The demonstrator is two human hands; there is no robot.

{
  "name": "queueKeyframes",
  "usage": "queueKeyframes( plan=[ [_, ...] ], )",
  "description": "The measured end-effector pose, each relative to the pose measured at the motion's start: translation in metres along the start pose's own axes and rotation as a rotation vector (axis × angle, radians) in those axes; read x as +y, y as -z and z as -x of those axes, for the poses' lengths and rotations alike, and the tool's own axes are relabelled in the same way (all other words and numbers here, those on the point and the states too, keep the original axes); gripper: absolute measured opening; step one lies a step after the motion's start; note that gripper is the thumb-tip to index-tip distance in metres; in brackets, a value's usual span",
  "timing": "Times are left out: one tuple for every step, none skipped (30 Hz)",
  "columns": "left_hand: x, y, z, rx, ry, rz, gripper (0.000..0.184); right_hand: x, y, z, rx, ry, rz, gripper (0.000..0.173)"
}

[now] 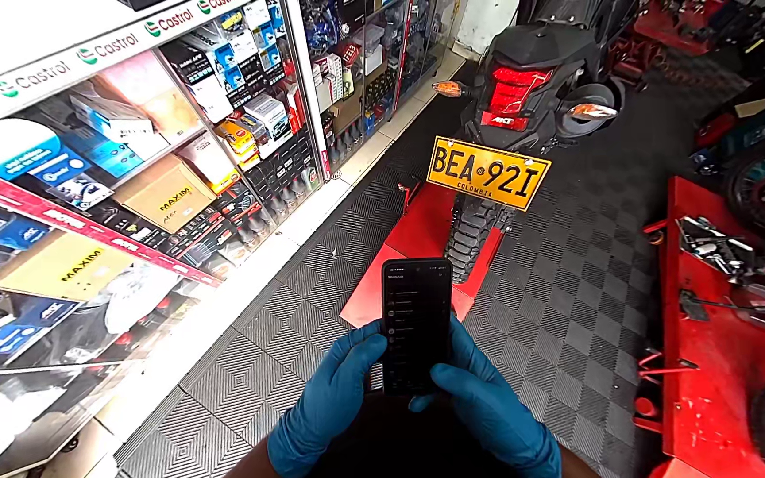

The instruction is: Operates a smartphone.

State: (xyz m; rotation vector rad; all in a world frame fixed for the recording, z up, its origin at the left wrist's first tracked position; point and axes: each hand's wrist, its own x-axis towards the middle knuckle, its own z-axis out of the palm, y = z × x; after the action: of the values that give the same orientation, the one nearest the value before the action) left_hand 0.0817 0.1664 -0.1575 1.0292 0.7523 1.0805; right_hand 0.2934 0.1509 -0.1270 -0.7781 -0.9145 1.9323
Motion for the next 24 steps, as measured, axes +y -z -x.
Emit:
queueKeyframes(
  plan=[
    [0.001, 0.000, 0.000, -0.008, -0.003, -0.007, 0.041, 0.000, 0.000, 0.000, -0.003, 0.005, -0.004, 0.062],
    [0.003, -0.001, -0.001, -0.014, -0.010, -0.017, 0.041, 0.001, 0.000, 0.000, -0.002, 0.011, -0.005, 0.062],
    [0.004, -0.002, -0.002, -0.016, -0.011, -0.030, 0.041, 0.001, 0.000, 0.000, -0.001, 0.015, -0.005, 0.062],
    [0.005, -0.003, -0.002, -0.008, -0.006, -0.041, 0.041, 0.002, 0.000, 0.000, -0.001, 0.019, -0.002, 0.062],
    [0.007, -0.004, -0.003, 0.012, 0.002, -0.050, 0.041, 0.002, -0.001, -0.001, 0.002, 0.020, -0.001, 0.062],
    [0.010, -0.006, -0.004, 0.038, 0.007, -0.059, 0.040, 0.002, -0.001, -0.001, 0.003, 0.018, -0.002, 0.063],
    [0.013, -0.008, -0.005, 0.060, 0.013, -0.066, 0.038, 0.002, -0.002, -0.002, -0.003, 0.015, -0.001, 0.063],
    [0.016, -0.010, -0.006, 0.084, 0.026, -0.072, 0.036, 0.001, -0.002, -0.002, -0.012, 0.010, 0.003, 0.064],
    [0.020, -0.012, -0.006, 0.102, 0.048, -0.071, 0.034, 0.000, -0.003, -0.002, -0.020, 0.006, 0.005, 0.064],
    [0.024, -0.013, -0.007, 0.115, 0.071, -0.066, 0.032, 0.000, -0.003, -0.002, -0.023, 0.002, 0.006, 0.064],
    [0.027, -0.015, -0.008, 0.123, 0.094, -0.060, 0.030, -0.001, -0.003, -0.002, -0.020, -0.004, 0.010, 0.064],
    [0.030, -0.016, -0.008, 0.134, 0.113, -0.055, 0.029, -0.001, -0.004, -0.002, -0.020, -0.011, 0.015, 0.065],
    [0.032, -0.018, -0.009, 0.150, 0.126, -0.053, 0.029, -0.001, -0.004, -0.002, -0.021, -0.016, 0.019, 0.065],
    [0.033, -0.019, -0.010, 0.168, 0.138, -0.051, 0.029, -0.002, -0.005, -0.002, -0.027, -0.017, 0.028, 0.065],
    [0.033, -0.021, -0.011, 0.178, 0.146, -0.045, 0.026, -0.002, -0.005, -0.002, -0.037, -0.017, 0.034, 0.066],
    [0.032, -0.020, -0.011, 0.161, 0.144, -0.039, 0.020, -0.002, -0.005, -0.002, -0.039, -0.013, 0.035, 0.065],
    [0.031, -0.018, -0.011, 0.110, 0.144, -0.033, 0.015, -0.002, -0.005, -0.002, -0.036, -0.006, 0.033, 0.063],
    [0.031, -0.016, -0.010, 0.031, 0.149, -0.036, 0.020, -0.002, -0.004, -0.002, -0.032, 0.001, 0.028, 0.061],
    [0.031, -0.013, -0.010, -0.052, 0.164, -0.048, 0.031, -0.002, -0.002, -0.002, -0.025, 0.004, 0.025, 0.061],
    [0.031, -0.011, -0.010, -0.108, 0.179, -0.053, 0.039, -0.002, 0.000, -0.001, -0.016, 0.003, 0.020, 0.061],
    [0.032, -0.010, -0.010, -0.130, 0.191, -0.048, 0.043, -0.002, 0.001, -0.001, -0.010, 0.000, 0.011, 0.061],
    [0.031, -0.010, -0.010, -0.132, 0.194, -0.023, 0.043, -0.002, 0.000, -0.001, -0.009, -0.003, 0.001, 0.061],
    [0.030, -0.011, -0.010, -0.120, 0.191, 0.015, 0.040, -0.002, 0.000, -0.001, -0.010, -0.006, -0.011, 0.062],
    [0.029, -0.012, -0.010, -0.103, 0.192, 0.050, 0.039, -0.002, -0.001, -0.001, -0.016, -0.008, -0.017, 0.063]
  ],
)
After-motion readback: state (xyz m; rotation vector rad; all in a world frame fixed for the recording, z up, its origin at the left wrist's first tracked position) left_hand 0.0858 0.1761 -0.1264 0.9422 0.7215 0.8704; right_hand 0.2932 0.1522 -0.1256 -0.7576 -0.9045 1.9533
